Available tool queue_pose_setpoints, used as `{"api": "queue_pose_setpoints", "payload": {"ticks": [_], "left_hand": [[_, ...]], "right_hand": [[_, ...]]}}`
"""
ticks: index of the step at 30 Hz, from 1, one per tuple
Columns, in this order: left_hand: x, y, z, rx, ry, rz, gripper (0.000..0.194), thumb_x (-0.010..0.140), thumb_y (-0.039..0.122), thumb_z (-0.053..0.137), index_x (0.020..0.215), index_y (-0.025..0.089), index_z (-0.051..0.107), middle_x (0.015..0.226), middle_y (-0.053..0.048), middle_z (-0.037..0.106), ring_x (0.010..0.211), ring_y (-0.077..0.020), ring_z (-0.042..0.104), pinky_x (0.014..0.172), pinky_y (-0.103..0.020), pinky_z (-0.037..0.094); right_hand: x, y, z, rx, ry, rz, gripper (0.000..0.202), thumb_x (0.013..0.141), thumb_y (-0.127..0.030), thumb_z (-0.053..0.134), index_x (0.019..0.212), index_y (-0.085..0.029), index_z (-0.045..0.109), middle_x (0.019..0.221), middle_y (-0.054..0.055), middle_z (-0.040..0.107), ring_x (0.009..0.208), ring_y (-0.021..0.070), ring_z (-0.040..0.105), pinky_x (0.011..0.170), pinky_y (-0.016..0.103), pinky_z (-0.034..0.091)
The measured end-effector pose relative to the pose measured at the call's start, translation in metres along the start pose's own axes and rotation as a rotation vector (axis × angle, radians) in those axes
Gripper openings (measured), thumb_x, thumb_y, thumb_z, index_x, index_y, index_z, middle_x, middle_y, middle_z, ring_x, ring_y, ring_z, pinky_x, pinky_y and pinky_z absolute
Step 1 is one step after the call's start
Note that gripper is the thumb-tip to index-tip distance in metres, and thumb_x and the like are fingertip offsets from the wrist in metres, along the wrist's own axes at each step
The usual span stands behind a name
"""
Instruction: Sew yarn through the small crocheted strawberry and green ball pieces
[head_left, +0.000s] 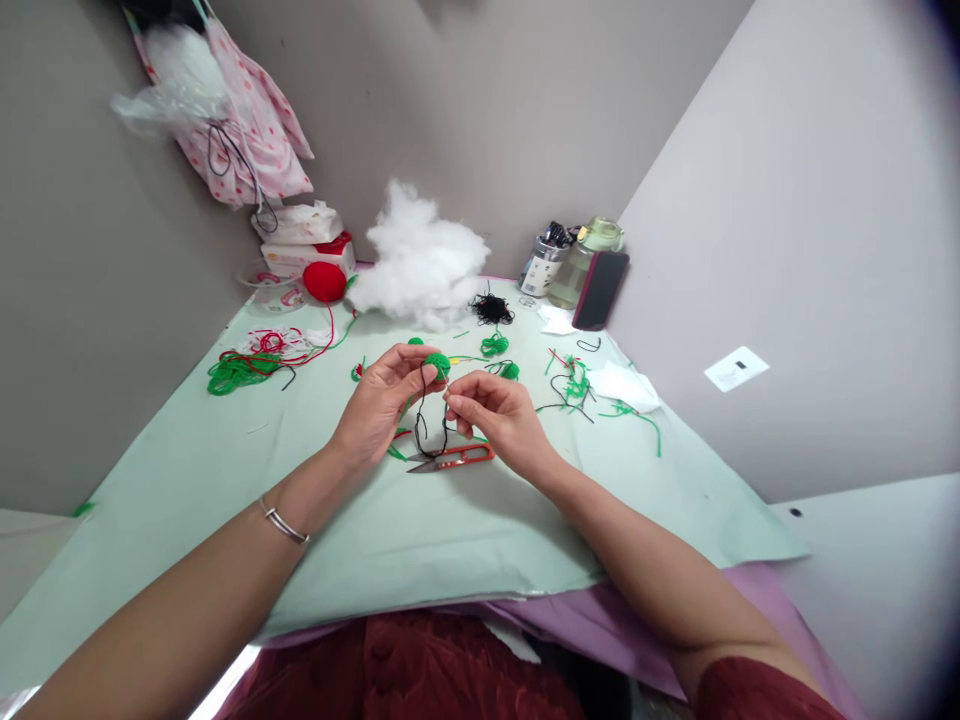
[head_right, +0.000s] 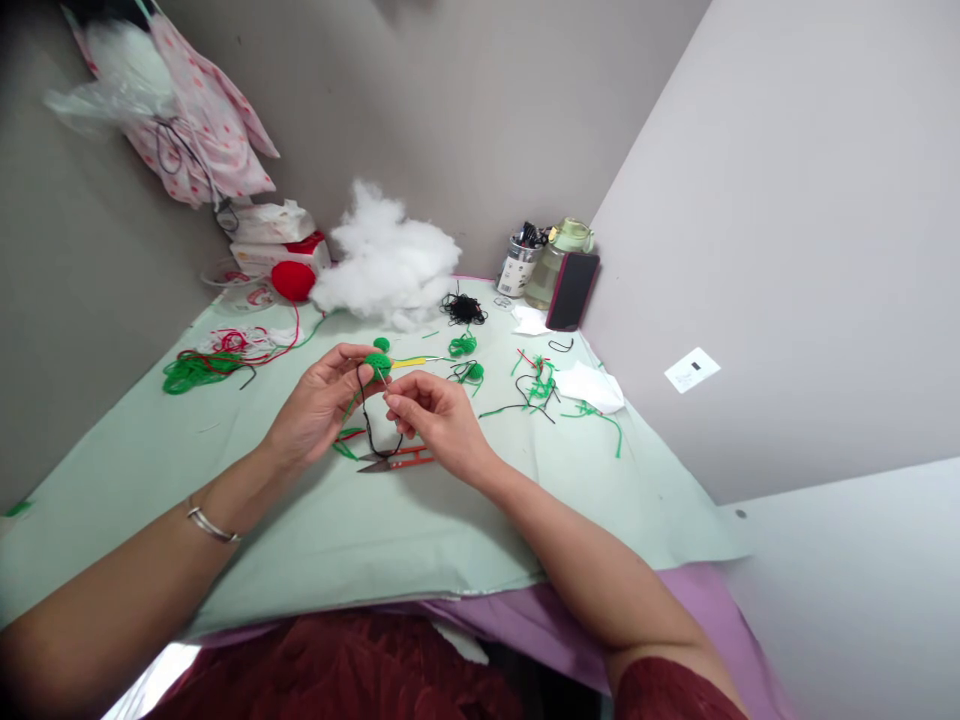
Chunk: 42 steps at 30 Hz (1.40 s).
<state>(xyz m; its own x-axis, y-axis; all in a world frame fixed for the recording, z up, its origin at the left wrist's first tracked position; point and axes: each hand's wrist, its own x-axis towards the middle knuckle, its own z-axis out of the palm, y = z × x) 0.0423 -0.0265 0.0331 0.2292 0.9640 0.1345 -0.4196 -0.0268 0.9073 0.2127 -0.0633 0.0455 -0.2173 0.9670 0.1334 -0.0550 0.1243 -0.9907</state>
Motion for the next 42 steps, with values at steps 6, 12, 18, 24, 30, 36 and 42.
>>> {"api": "queue_pose_setpoints", "payload": {"ticks": [6,12,18,24,30,36,42], "left_hand": [[-0.001,0.000,0.001,-0.005,-0.003,0.007,0.029,0.072,0.034,0.086,0.092,0.021,0.069,0.089,-0.001,0.071,0.087,-0.0160,0.069,0.092,-0.036,0.057],[-0.002,0.001,0.002,-0.023,0.010,0.006,0.030,0.071,0.034,0.088,0.091,0.021,0.069,0.088,0.000,0.071,0.088,-0.0157,0.069,0.092,-0.036,0.056],[-0.001,0.000,0.001,0.000,0.010,0.025,0.029,0.072,0.033,0.087,0.091,0.021,0.068,0.090,-0.001,0.071,0.086,-0.0155,0.069,0.090,-0.035,0.056],[0.000,-0.003,-0.002,0.003,-0.020,0.016,0.028,0.073,0.032,0.086,0.090,0.021,0.067,0.090,-0.001,0.072,0.083,-0.0152,0.069,0.090,-0.037,0.057],[-0.002,-0.002,0.003,-0.019,-0.050,0.021,0.027,0.073,0.033,0.086,0.088,0.019,0.068,0.084,0.000,0.072,0.080,-0.0149,0.068,0.086,-0.035,0.058],[-0.003,-0.005,0.004,0.022,-0.063,0.050,0.026,0.074,0.030,0.086,0.091,0.020,0.068,0.085,0.000,0.073,0.079,-0.0140,0.066,0.082,-0.031,0.055],[-0.003,-0.011,-0.001,0.100,-0.044,0.092,0.024,0.079,0.027,0.082,0.099,0.021,0.069,0.091,-0.001,0.072,0.084,-0.0138,0.065,0.084,-0.029,0.051]], "right_hand": [[0.000,-0.001,0.000,0.024,-0.008,0.006,0.030,0.080,-0.044,0.078,0.084,-0.017,0.065,0.068,-0.001,0.064,0.053,0.0084,0.053,0.052,0.023,0.047],[-0.001,-0.005,-0.001,0.038,-0.019,0.021,0.030,0.080,-0.043,0.078,0.084,-0.017,0.065,0.067,-0.001,0.063,0.053,0.0081,0.053,0.051,0.023,0.045],[-0.002,-0.008,-0.001,0.042,-0.007,0.049,0.029,0.079,-0.042,0.080,0.083,-0.017,0.066,0.067,-0.001,0.062,0.054,0.0089,0.053,0.051,0.023,0.045],[-0.001,-0.006,-0.003,0.015,-0.010,0.008,0.028,0.080,-0.042,0.079,0.082,-0.017,0.065,0.067,-0.001,0.061,0.054,0.0084,0.052,0.052,0.023,0.046],[-0.001,-0.005,-0.003,-0.027,0.013,-0.059,0.026,0.081,-0.041,0.078,0.081,-0.017,0.066,0.067,-0.001,0.062,0.055,0.0085,0.052,0.052,0.023,0.045],[0.002,-0.002,-0.004,-0.037,0.028,-0.071,0.027,0.082,-0.042,0.077,0.080,-0.017,0.065,0.068,-0.001,0.064,0.054,0.0082,0.053,0.052,0.023,0.045],[0.008,0.000,-0.008,0.009,-0.007,0.018,0.031,0.079,-0.043,0.080,0.079,-0.016,0.064,0.068,0.000,0.065,0.055,0.0091,0.056,0.055,0.024,0.049]]}}
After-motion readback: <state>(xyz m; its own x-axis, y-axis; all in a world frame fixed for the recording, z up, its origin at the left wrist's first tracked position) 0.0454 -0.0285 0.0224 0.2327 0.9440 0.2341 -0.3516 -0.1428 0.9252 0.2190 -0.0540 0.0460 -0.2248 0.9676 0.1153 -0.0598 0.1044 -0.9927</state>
